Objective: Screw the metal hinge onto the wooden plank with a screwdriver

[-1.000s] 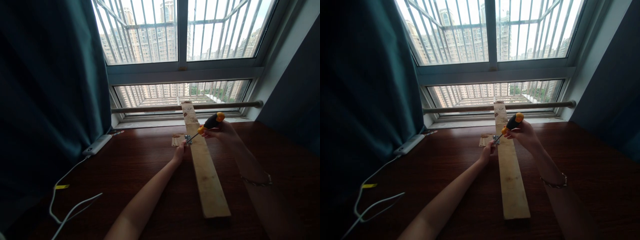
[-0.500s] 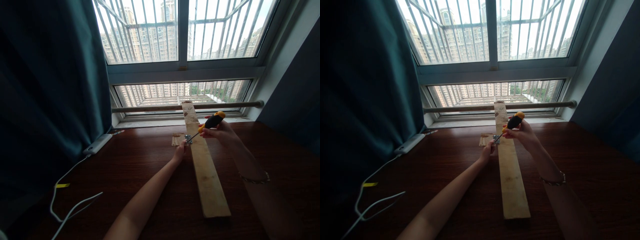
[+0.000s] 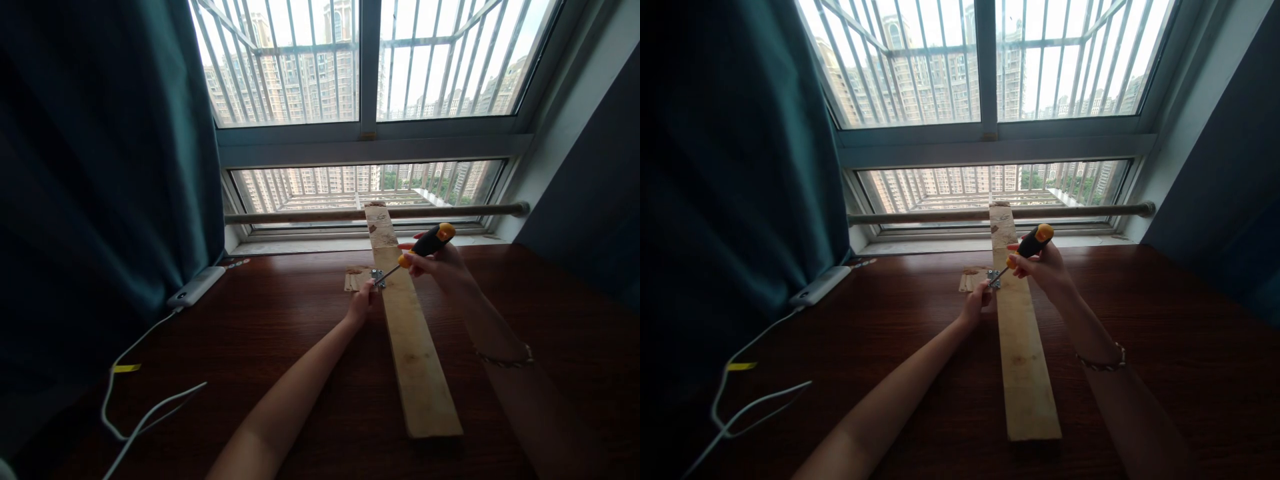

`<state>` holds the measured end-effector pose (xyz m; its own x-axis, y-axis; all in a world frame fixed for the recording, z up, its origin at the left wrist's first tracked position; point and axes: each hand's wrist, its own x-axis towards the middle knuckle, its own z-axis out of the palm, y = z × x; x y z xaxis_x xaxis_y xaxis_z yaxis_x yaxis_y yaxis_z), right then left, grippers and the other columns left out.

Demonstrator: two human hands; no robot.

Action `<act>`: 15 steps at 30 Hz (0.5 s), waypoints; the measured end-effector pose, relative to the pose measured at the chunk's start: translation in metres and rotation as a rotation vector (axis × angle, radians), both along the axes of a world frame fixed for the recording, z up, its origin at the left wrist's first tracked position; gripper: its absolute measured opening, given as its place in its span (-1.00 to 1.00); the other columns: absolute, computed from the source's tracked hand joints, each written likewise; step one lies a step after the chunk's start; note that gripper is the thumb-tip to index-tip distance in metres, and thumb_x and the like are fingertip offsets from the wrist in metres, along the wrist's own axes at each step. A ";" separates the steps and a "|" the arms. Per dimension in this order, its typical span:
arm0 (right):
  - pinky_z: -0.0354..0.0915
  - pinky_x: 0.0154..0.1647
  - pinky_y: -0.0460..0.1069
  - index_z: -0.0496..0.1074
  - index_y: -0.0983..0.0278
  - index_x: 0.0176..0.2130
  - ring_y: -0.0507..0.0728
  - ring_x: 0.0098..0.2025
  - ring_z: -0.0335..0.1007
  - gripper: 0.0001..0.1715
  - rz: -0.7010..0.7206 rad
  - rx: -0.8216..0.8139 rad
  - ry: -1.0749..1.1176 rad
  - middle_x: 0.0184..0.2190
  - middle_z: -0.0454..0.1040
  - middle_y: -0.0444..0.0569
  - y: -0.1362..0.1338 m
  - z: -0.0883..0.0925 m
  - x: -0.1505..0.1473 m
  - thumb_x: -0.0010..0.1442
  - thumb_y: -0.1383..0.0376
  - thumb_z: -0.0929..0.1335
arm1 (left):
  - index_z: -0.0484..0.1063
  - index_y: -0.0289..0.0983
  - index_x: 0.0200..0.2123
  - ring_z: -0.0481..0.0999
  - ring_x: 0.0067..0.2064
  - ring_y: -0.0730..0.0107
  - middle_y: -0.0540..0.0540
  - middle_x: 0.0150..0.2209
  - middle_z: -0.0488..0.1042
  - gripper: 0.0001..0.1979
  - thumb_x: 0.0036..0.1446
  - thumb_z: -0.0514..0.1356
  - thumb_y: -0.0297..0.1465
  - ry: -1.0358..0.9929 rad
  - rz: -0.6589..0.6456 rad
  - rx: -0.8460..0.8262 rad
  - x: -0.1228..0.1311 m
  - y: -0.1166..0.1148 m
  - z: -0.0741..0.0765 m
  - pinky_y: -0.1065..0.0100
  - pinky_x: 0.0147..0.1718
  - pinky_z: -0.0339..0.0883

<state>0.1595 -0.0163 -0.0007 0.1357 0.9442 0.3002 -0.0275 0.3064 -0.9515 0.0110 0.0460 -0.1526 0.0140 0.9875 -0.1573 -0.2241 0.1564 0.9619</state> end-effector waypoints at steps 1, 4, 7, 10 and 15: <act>0.42 -0.60 -0.07 0.33 0.33 -0.22 0.09 -0.56 0.45 -0.35 0.057 -0.014 0.030 -0.30 0.52 0.05 -0.002 0.001 0.002 -0.32 0.21 0.55 | 0.30 -0.32 -0.68 0.15 -0.65 0.57 0.05 -0.72 0.19 -0.61 -0.15 0.18 -0.09 -0.015 -0.003 -0.024 0.000 0.000 0.000 0.45 -0.64 -0.02; 0.48 -0.33 0.06 0.36 0.33 -0.24 0.22 -0.34 0.49 -0.38 0.166 -0.029 0.049 -0.28 0.51 0.05 -0.005 0.004 0.008 -0.33 0.24 0.56 | 0.38 -0.34 -0.58 0.17 -0.63 0.58 0.05 -0.68 0.24 -0.64 -0.16 0.19 -0.11 -0.075 0.000 -0.055 0.001 0.002 -0.001 0.47 -0.62 0.00; 0.49 -0.41 0.04 0.39 0.35 -0.37 0.23 -0.41 0.50 -0.48 0.065 -0.026 0.006 -0.31 0.52 0.09 -0.004 0.003 0.007 -0.32 0.18 0.55 | 0.42 -0.35 -0.54 0.21 -0.60 0.56 0.03 -0.65 0.28 -0.64 -0.17 0.19 -0.12 -0.077 0.007 -0.061 0.002 0.002 -0.001 0.46 -0.60 0.05; 0.45 -0.58 0.01 0.38 0.34 -0.44 0.22 -0.53 0.48 -0.48 -0.158 -0.005 -0.154 -0.47 0.52 0.05 -0.002 -0.002 0.001 -0.33 0.10 0.54 | 0.43 -0.35 -0.54 0.24 -0.59 0.53 0.01 -0.65 0.29 -0.63 -0.15 0.18 -0.11 -0.029 0.025 -0.062 0.001 0.001 0.000 0.44 -0.58 0.09; 0.37 -0.70 -0.02 0.34 0.33 -0.39 0.19 -0.67 0.41 -0.45 -0.440 0.124 -0.424 -0.68 0.43 -0.07 -0.004 -0.009 -0.006 -0.25 0.00 0.50 | 0.41 -0.33 -0.56 0.26 -0.58 0.50 0.01 -0.65 0.30 -0.65 -0.13 0.17 -0.12 0.016 0.029 -0.023 0.000 -0.001 0.001 0.43 -0.57 0.10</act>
